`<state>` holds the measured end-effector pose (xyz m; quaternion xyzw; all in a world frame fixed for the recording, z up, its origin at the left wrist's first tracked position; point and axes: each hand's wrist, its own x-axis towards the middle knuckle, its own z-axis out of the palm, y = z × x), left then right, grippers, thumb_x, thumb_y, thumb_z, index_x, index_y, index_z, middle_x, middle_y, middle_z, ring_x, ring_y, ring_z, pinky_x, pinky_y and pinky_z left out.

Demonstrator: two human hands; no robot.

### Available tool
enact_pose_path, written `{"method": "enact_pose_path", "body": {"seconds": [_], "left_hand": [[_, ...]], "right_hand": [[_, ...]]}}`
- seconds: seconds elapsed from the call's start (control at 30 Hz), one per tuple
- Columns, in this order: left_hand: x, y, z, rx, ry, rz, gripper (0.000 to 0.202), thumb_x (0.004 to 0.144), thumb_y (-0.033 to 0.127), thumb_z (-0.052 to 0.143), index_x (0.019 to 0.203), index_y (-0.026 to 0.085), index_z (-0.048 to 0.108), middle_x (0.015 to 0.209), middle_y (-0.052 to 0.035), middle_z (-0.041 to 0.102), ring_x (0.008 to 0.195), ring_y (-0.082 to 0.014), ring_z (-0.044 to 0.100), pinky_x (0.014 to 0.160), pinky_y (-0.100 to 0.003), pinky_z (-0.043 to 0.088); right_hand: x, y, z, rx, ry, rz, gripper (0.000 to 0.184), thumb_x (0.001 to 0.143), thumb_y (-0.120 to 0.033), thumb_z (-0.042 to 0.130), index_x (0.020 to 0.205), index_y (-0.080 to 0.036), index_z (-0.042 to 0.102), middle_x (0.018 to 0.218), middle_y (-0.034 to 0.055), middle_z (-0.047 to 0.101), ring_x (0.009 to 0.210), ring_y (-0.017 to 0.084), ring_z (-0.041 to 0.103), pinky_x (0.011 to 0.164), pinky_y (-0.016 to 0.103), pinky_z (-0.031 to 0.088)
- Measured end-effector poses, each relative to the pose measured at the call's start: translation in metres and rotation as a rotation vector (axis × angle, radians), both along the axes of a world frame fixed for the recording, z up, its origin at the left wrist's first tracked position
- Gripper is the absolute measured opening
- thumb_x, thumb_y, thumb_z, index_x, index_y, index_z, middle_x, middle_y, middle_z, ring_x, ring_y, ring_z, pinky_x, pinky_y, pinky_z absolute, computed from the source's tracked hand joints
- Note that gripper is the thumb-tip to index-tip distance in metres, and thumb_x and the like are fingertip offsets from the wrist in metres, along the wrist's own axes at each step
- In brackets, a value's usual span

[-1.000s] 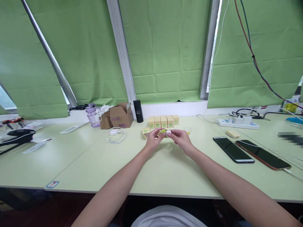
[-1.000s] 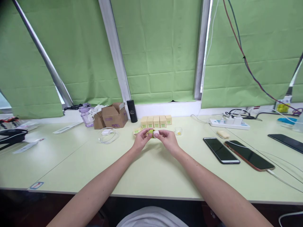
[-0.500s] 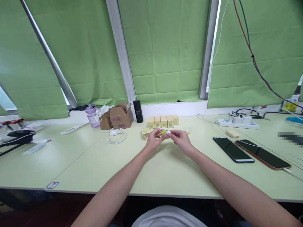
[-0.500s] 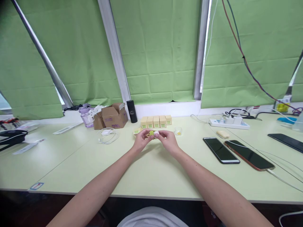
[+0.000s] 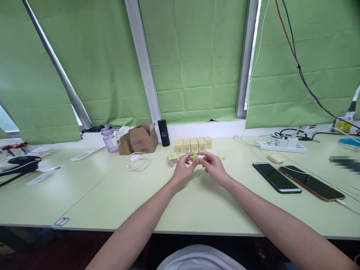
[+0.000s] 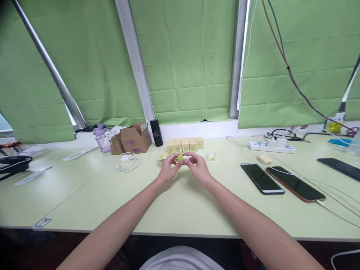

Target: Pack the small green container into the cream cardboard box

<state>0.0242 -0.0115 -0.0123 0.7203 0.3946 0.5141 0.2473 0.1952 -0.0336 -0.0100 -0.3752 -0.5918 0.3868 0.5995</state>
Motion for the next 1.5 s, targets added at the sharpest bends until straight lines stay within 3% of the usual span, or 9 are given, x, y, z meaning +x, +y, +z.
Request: {"method": "enact_pose_path", "body": {"seconds": [0.1,0.2,0.3,0.5,0.67,0.8,1.03,1.2,1.5], "left_hand": [[0.0,-0.006,0.001,0.123,0.116,0.084,0.055,0.093,0.053,0.071,0.14,0.026,0.062,0.126,-0.0127,0.066,0.12,-0.0286,0.059,0.1,-0.045,0.052],[0.0,-0.012,0.002,0.315,0.243,0.129,0.061,0.092,0.041,0.074,0.148,0.027,0.054,0.138,-0.013,0.059,0.134,-0.0314,0.051,0.113,-0.053,0.046],[0.001,-0.016,0.002,0.428,0.34,0.153,0.058,0.094,0.035,0.072,0.147,0.025,0.053,0.14,-0.0146,0.054,0.134,-0.0318,0.052,0.113,-0.053,0.048],[0.005,-0.018,0.002,0.469,0.353,0.19,0.044,0.103,0.033,0.056,0.146,0.024,0.054,0.141,-0.0157,0.052,0.125,-0.0298,0.061,0.103,-0.049,0.056],[0.003,-0.014,0.001,0.331,0.232,0.108,0.043,0.106,0.038,0.051,0.146,0.025,0.054,0.147,-0.0155,0.051,0.116,-0.0256,0.066,0.091,-0.042,0.062],[0.002,-0.008,-0.001,0.197,0.031,-0.042,0.046,0.104,0.048,0.054,0.144,0.024,0.057,0.147,-0.0152,0.056,0.131,-0.027,0.061,0.101,-0.041,0.06],[0.006,0.001,0.0,-0.113,-0.341,-0.276,0.063,0.095,0.058,0.067,0.141,0.016,0.059,0.126,-0.0154,0.072,0.112,-0.0246,0.073,0.097,-0.04,0.063],[0.006,0.005,-0.004,-0.218,-0.394,-0.33,0.066,0.091,0.056,0.074,0.141,0.015,0.059,0.117,-0.0153,0.075,0.097,-0.024,0.078,0.089,-0.041,0.065],[0.007,-0.002,-0.002,-0.289,-0.411,-0.374,0.068,0.088,0.051,0.078,0.142,0.014,0.06,0.109,-0.0124,0.078,0.1,-0.0248,0.076,0.096,-0.044,0.063]], "right_hand": [[0.0,0.001,0.001,-0.014,0.061,-0.037,0.062,0.075,-0.065,0.079,0.116,-0.018,0.074,0.074,0.0005,0.063,0.064,0.015,0.054,0.05,0.027,0.044],[-0.001,0.0,0.003,-0.06,0.123,-0.055,0.067,0.071,-0.069,0.081,0.115,-0.019,0.071,0.078,0.0019,0.066,0.067,0.017,0.057,0.047,0.027,0.045],[-0.002,0.0,0.003,-0.083,0.157,-0.06,0.068,0.069,-0.073,0.081,0.111,-0.02,0.069,0.081,0.0025,0.068,0.069,0.017,0.059,0.046,0.026,0.045],[-0.007,0.0,-0.002,-0.073,0.148,-0.037,0.068,0.07,-0.074,0.08,0.108,-0.02,0.065,0.079,0.0023,0.068,0.069,0.017,0.059,0.049,0.026,0.044],[-0.006,-0.003,-0.004,0.015,0.044,-0.017,0.059,0.082,-0.07,0.071,0.113,-0.02,0.066,0.091,0.0064,0.072,0.078,0.019,0.063,0.057,0.028,0.046],[-0.002,-0.006,-0.003,0.098,-0.105,-0.058,0.051,0.086,-0.062,0.07,0.115,-0.02,0.069,0.097,0.0075,0.072,0.086,0.021,0.063,0.061,0.029,0.047],[0.004,-0.006,-0.005,0.194,-0.366,-0.229,0.034,0.09,-0.047,0.069,0.113,-0.022,0.069,0.103,0.0066,0.072,0.082,0.02,0.065,0.066,0.032,0.052],[0.006,-0.006,-0.009,0.411,-0.624,-0.36,0.043,0.094,-0.039,0.069,0.135,-0.026,0.062,0.126,0.0105,0.069,0.083,0.021,0.068,0.065,0.033,0.052],[0.008,0.0,-0.014,0.523,-0.714,-0.335,0.027,0.102,-0.031,0.059,0.127,-0.024,0.064,0.131,0.0125,0.066,0.087,0.021,0.07,0.069,0.035,0.057]]}}
